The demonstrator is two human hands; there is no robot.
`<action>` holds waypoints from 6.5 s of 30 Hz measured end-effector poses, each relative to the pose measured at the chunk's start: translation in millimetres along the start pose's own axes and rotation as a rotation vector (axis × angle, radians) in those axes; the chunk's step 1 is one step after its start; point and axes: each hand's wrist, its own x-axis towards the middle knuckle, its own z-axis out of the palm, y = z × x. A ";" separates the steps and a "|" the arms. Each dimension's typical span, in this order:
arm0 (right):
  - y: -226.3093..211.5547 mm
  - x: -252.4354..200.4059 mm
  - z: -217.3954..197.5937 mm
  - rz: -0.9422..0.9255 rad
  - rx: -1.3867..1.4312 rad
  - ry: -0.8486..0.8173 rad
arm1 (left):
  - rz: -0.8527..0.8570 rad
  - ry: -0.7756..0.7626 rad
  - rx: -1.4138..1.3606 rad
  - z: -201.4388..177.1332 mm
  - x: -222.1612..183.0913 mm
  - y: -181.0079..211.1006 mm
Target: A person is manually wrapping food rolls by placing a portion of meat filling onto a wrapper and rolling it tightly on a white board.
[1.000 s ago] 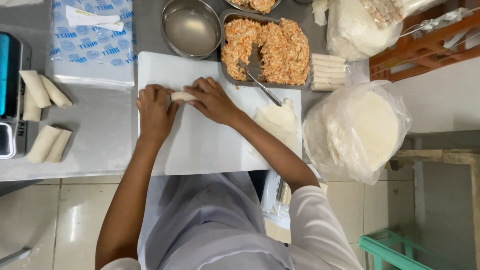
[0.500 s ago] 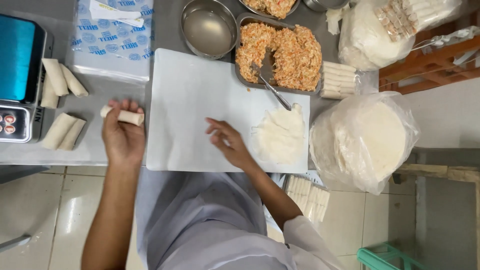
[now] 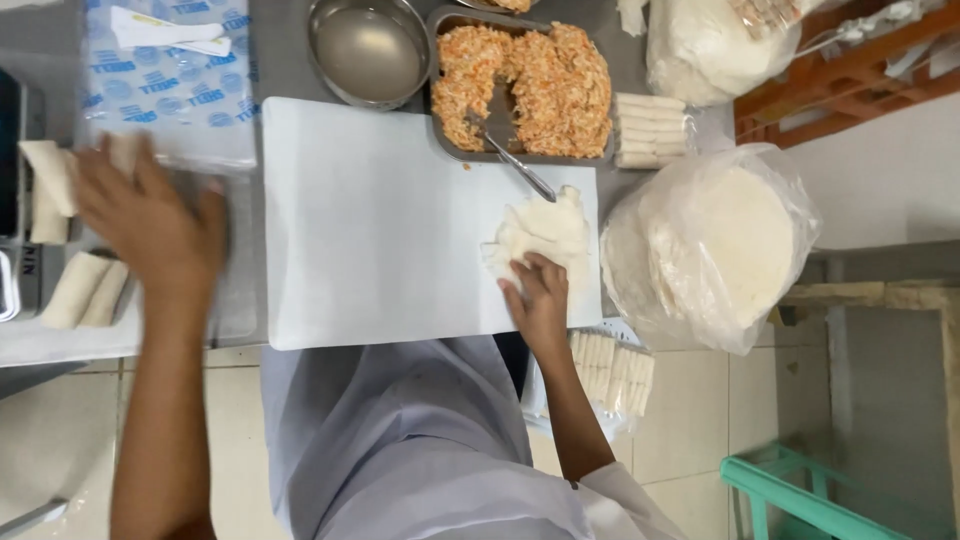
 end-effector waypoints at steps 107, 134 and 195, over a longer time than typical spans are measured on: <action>-101.1 262.8 95.3 -0.403 -0.137 -0.132 | 0.139 -0.108 -0.151 15.8 -127.1 64.0; 56.6 187.4 0.6 -0.054 -0.404 -0.311 | 0.361 -0.169 -0.251 59.0 -108.1 104.2; -85.0 128.2 -5.5 -0.250 0.117 -0.932 | 0.462 -0.082 -0.335 44.7 -145.0 38.5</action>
